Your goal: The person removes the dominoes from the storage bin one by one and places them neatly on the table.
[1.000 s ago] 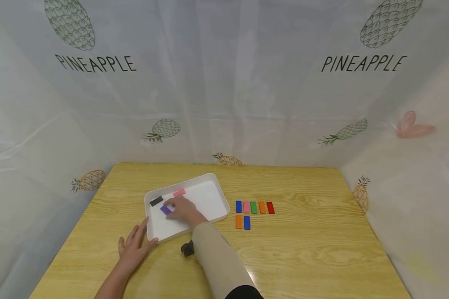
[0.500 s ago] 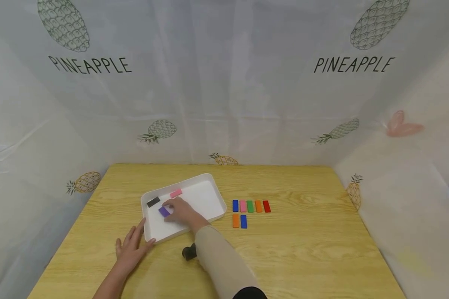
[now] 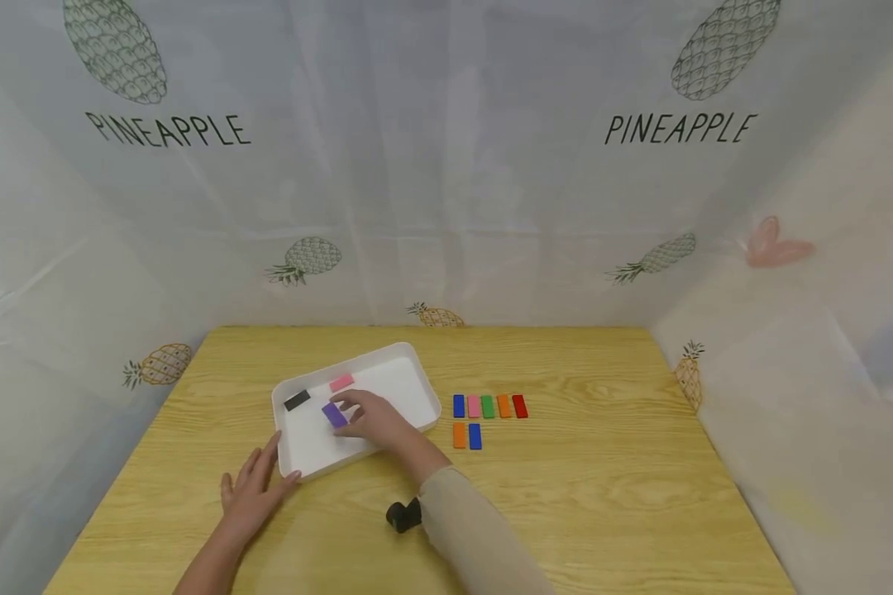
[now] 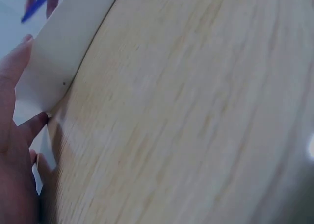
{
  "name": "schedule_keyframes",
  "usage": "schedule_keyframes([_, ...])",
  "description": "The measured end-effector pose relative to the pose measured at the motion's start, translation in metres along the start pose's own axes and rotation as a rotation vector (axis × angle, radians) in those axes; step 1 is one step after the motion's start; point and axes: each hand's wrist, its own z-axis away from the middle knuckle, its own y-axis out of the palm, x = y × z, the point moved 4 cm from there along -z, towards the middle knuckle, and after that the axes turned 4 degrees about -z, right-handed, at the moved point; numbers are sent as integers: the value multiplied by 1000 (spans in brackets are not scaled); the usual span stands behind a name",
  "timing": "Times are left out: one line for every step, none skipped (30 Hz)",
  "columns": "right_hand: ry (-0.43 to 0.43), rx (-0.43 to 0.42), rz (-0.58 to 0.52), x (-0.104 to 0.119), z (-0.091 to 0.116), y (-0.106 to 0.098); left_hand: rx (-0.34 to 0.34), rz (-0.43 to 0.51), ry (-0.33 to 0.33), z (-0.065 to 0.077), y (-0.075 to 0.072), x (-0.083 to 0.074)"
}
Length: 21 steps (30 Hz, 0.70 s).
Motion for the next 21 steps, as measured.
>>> schedule_keyframes([0,-11,-13,1,4,-4,1,-1,-2,0,0,0])
schedule_keyframes([0,-22,-28,2,9,-8,3,-1,-4,-1,0,0])
schedule_keyframes([0,-31,-40,3,13,-11,5,-3,-6,-1,0,1])
schedule_keyframes([-4,-40,-50,3,17,-14,7,-4,-8,-1,0,1])
schedule_keyframes([-11,-49,-58,3,20,-16,6,-5,-7,-1,0,1])
schedule_keyframes([-17,-57,-63,3,23,-19,4,-5,-6,-1,0,1])
schedule_keyframes([-22,-65,-67,3,26,-20,0,-5,-6,-1,0,2])
schedule_keyframes([-29,-74,-70,3,28,-21,0,-6,-7,-1,-1,3])
schedule_keyframes([-29,-84,-75,2,30,-22,-1,-6,-8,-1,-1,3])
schedule_keyframes([-29,-95,-77,1,33,-23,-4,-5,-7,-1,-2,3])
schedule_keyframes([-28,-107,-79,0,36,-25,-9,-6,-4,-2,-3,3])
schedule_keyframes([-26,-119,-83,0,40,-26,-13,-5,-1,-2,-3,3])
schedule_keyframes([-24,-133,-86,-1,43,-27,-18,-6,3,-2,-3,2])
schedule_keyframes([-18,-147,-89,-2,46,-29,-20,-3,7,-1,-3,1])
schedule_keyframes([-16,-158,-92,-4,50,-30,-23,-2,11,-1,-3,1])
schedule_keyframes([-14,-170,-92,-5,54,-31,-26,1,15,0,-3,0])
schedule_keyframes([-21,-180,-99,-6,58,-33,-26,4,17,1,-2,0])
schedule_keyframes([-26,-190,-104,-7,61,-35,-26,7,17,1,-1,-1])
schedule_keyframes([-27,-199,-107,-8,64,-36,-25,7,16,2,-1,-1])
schedule_keyframes([-30,-208,-108,-9,67,-38,-24,7,13,2,0,-1])
schedule_keyframes([-45,-217,-115,-9,70,-40,-24,5,10,2,0,0])
